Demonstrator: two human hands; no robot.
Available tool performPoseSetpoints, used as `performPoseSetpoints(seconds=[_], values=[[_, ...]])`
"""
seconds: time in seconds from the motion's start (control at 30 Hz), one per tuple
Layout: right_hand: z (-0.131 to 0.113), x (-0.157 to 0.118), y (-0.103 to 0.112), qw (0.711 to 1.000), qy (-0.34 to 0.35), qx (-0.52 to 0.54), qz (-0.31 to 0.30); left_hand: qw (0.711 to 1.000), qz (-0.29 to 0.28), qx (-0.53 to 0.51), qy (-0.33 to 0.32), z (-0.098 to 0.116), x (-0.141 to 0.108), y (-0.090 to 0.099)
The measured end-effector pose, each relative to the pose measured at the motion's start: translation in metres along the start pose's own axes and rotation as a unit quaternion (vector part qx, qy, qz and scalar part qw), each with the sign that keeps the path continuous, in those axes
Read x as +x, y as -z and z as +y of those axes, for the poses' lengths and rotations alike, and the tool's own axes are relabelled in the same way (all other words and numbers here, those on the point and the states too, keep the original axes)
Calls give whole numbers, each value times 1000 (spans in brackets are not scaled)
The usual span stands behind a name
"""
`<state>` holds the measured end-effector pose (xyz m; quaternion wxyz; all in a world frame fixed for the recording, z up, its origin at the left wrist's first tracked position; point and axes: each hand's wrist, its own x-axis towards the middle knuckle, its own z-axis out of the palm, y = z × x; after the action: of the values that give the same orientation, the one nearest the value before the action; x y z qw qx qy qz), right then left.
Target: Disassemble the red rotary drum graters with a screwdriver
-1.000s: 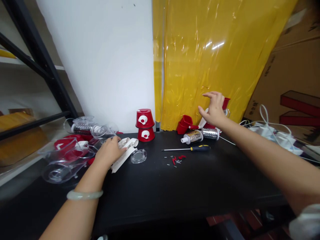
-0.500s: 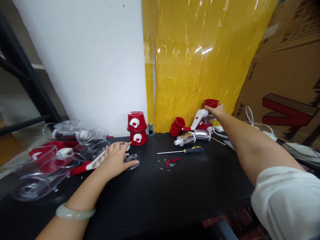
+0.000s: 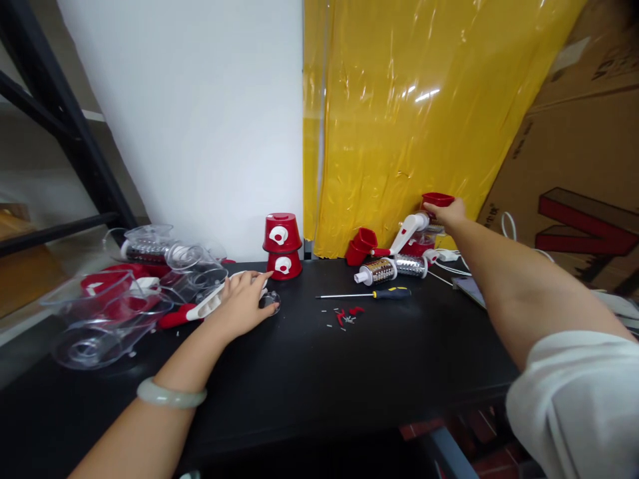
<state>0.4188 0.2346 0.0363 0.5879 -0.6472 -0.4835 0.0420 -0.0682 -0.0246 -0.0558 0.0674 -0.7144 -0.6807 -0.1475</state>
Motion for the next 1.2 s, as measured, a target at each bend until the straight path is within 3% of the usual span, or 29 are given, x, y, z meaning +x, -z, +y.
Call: performPoseSetpoints(seconds=[0.17, 0.4, 0.7, 0.83, 0.93, 1.0, 1.07, 1.2], values=[[-17, -2, 19, 999, -29, -19, 15, 1000, 1, 5, -2, 0, 1, 1], [-45, 2, 44, 999, 15, -23, 30, 1000, 11, 1, -13, -4, 4, 0], [-128, -18, 59, 993, 111, 6, 45, 997, 61, -34, -44, -5, 4, -4], [-179, -56, 59, 986, 161, 30, 24, 975, 163, -119, -92, 8, 2, 3], [-214, -99, 58, 974, 200, 101, -33, 929, 263, -230, -120, 23, -1, 18], [-231, -130, 53, 962, 222, 137, -81, 889, 301, -323, -123, 33, -5, 36], [-242, -158, 42, 949, 240, 157, -129, 866, 300, -387, -97, 39, -12, 57], [-244, -203, 7, 925, 236, 180, -238, 935, 127, -332, 19, 38, -23, 97]])
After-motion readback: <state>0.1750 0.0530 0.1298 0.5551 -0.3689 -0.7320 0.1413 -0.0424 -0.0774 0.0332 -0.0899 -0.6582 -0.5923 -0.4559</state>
